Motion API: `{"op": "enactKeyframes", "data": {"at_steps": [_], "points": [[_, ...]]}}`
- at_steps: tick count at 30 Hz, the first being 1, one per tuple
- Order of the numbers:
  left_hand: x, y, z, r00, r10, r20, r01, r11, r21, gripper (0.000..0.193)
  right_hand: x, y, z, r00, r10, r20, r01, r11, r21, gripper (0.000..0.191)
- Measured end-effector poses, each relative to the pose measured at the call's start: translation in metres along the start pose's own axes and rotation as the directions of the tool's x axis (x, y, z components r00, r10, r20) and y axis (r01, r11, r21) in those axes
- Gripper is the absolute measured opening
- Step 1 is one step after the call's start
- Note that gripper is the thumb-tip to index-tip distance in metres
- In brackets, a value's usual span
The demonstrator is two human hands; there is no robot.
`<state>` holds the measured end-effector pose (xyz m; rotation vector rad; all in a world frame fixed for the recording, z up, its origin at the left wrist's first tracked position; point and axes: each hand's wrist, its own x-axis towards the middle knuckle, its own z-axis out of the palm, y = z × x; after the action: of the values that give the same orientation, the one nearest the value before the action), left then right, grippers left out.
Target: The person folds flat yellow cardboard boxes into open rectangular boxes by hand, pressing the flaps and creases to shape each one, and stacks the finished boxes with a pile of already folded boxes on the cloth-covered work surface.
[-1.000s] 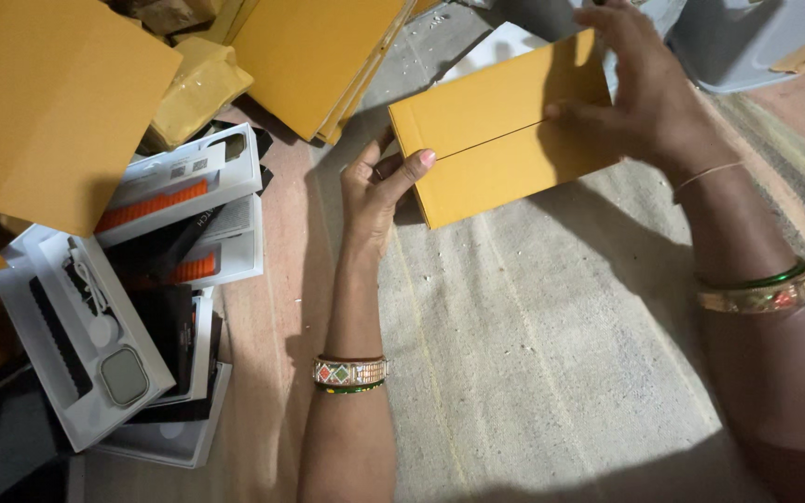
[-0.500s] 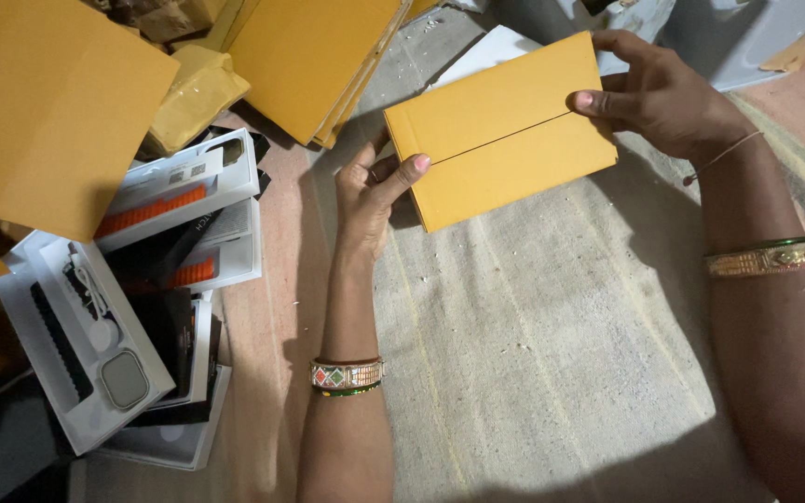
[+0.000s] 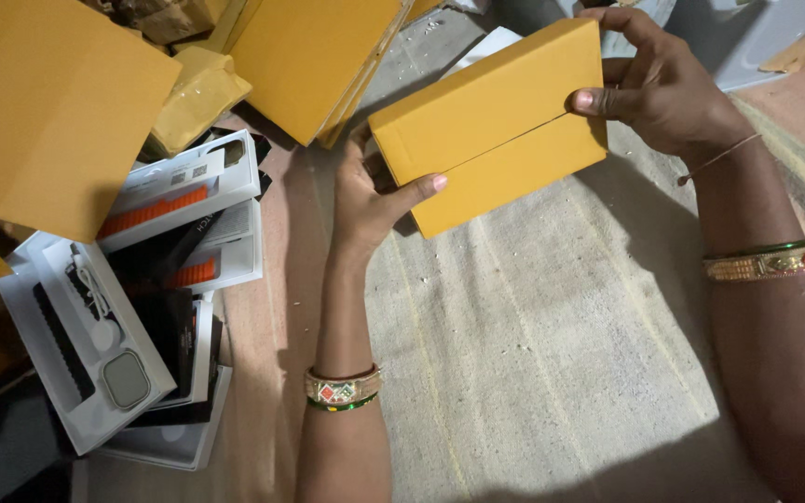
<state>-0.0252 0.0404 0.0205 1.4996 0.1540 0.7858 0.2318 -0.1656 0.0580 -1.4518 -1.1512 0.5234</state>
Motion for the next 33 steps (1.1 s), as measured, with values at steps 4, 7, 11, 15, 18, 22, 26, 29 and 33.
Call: {"op": "enactKeyframes", "data": {"at_steps": [4, 7, 11, 15, 18, 22, 26, 29, 33], "points": [[-0.002, 0.014, 0.0, 0.969, 0.246, 0.006, -0.241, 0.947, 0.214, 0.081, 0.002, -0.005, -0.003, 0.993, -0.077, 0.086, 0.058, 0.976, 0.21, 0.066], [-0.008, 0.021, 0.0, 0.889, 0.447, 0.101, -0.415, 0.692, 0.591, 0.083, 0.001, -0.009, -0.01, 0.992, -0.072, 0.107, 0.042, 0.964, 0.261, 0.056], [-0.01, 0.017, 0.007, 0.872, 0.434, 0.228, -0.462, 0.575, 0.675, 0.071, 0.001, -0.001, -0.015, 0.978, 0.155, 0.138, -0.206, 0.799, 0.565, 0.073], [-0.007, 0.003, 0.028, 0.689, 0.598, 0.41, -0.698, 0.395, 0.598, 0.059, 0.003, 0.022, -0.025, 0.948, 0.315, 0.046, -0.305, 0.858, 0.413, 0.066], [-0.016, -0.007, 0.037, 0.693, 0.54, 0.477, -0.678, 0.265, 0.685, 0.051, 0.003, 0.034, -0.039, 0.893, 0.45, -0.022, -0.428, 0.862, 0.271, 0.059], [-0.01, -0.017, 0.032, 0.632, 0.586, 0.507, -0.696, 0.141, 0.704, 0.041, -0.003, 0.035, -0.044, 0.89, 0.455, -0.034, -0.436, 0.869, 0.234, 0.055], [-0.009, -0.016, 0.018, 0.671, 0.58, 0.462, -0.646, 0.152, 0.748, 0.037, 0.0, 0.025, -0.035, 0.928, 0.361, 0.089, -0.371, 0.91, 0.184, 0.063], [-0.015, -0.012, 0.014, 0.732, 0.547, 0.406, -0.578, 0.183, 0.795, 0.035, 0.003, 0.018, -0.027, 0.939, 0.316, 0.138, -0.342, 0.903, 0.26, 0.064], [-0.012, -0.016, 0.01, 0.803, 0.447, 0.393, -0.478, 0.089, 0.874, 0.039, 0.006, 0.015, -0.022, 0.954, 0.269, 0.131, -0.299, 0.851, 0.431, 0.063]]}}
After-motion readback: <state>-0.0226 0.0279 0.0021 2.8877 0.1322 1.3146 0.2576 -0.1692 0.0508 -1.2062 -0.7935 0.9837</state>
